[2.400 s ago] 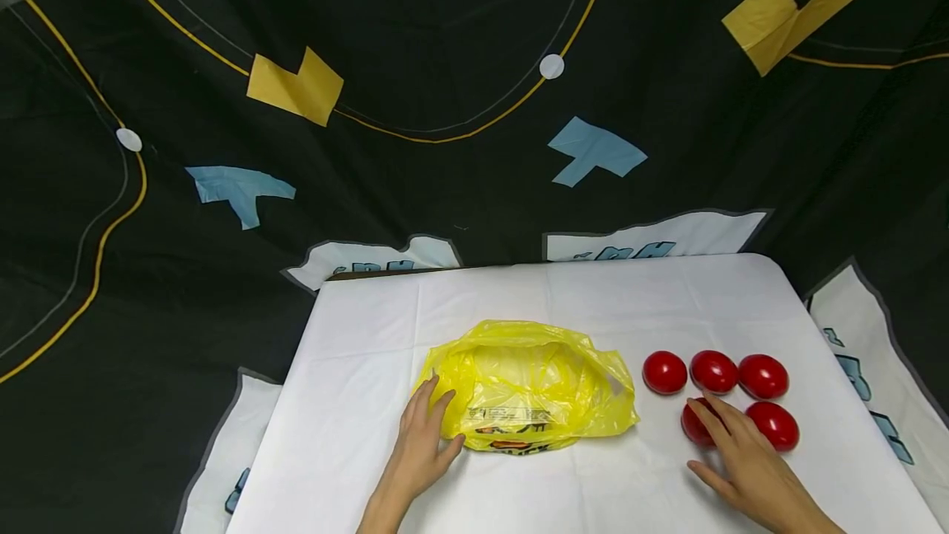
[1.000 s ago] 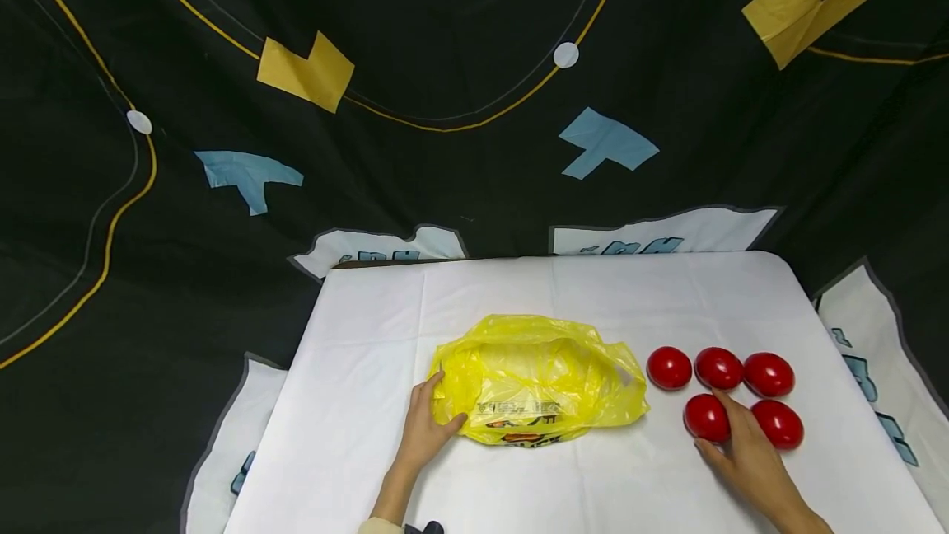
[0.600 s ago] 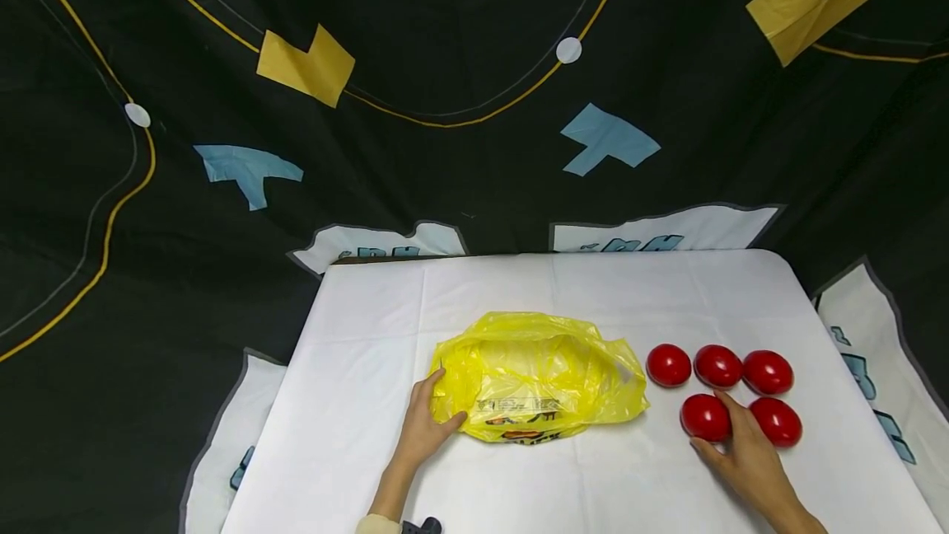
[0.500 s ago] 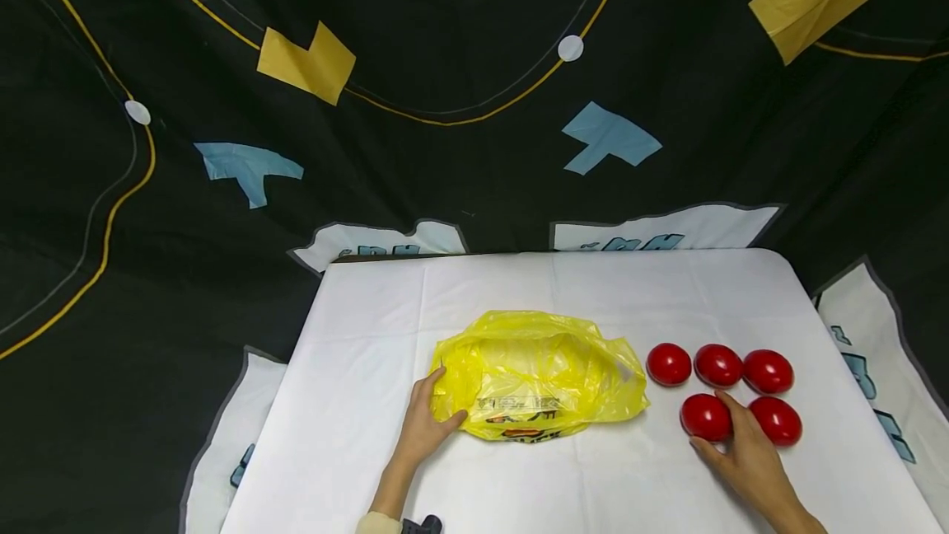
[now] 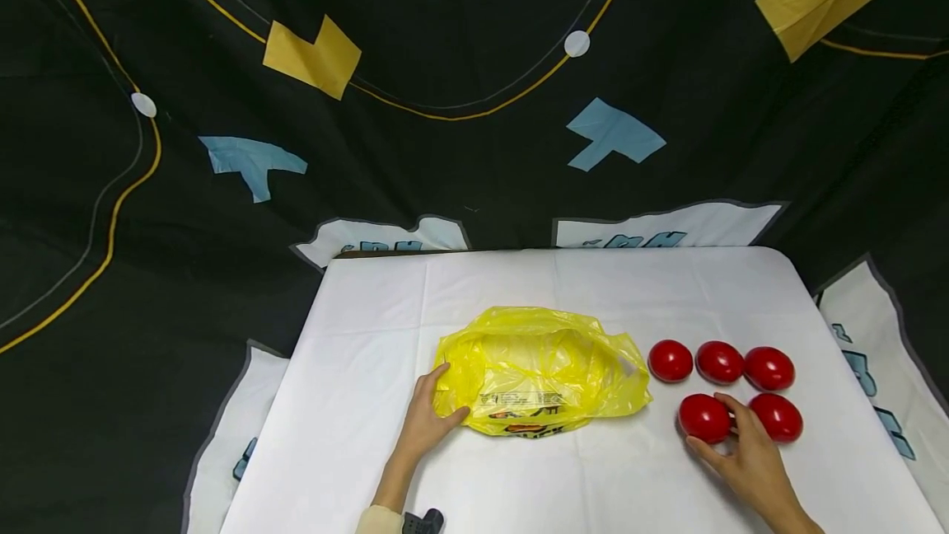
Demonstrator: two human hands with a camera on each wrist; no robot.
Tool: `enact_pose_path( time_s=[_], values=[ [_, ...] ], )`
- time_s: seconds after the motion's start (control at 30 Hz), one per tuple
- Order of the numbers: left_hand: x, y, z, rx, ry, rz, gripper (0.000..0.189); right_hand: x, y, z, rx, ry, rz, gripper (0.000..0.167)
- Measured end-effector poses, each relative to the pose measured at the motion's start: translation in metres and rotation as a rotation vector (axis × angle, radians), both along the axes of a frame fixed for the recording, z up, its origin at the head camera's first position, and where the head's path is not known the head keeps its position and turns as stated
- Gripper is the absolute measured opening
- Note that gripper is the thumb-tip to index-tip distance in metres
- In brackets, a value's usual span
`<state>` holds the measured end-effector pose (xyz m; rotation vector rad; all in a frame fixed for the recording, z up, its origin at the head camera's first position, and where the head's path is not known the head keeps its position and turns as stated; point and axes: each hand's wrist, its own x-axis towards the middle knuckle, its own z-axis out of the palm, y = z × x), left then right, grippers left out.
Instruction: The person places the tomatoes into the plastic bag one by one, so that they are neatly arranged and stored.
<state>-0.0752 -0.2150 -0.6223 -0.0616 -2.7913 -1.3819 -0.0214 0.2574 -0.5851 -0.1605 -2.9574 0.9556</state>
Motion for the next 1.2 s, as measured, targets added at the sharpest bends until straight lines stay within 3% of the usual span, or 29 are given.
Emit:
enact_pose_path(
  time_s=[0.27, 0.73, 1.2],
  values=[
    [-0.001, 0.000, -0.001, -0.006, -0.025, 0.010, 0.081, 0.001, -0.010, 0.013, -0.031, -0.011, 0.000, 0.091],
    [-0.002, -0.001, -0.001, -0.010, -0.031, 0.003, 0.083, -0.004, -0.032, 0.035, -0.073, 0.110, 0.061, 0.087],
    [-0.001, -0.001, 0.000, -0.003, -0.054, 0.006, 0.084, -0.013, -0.055, 0.039, -0.113, 0.163, 0.159, 0.084]
  ],
)
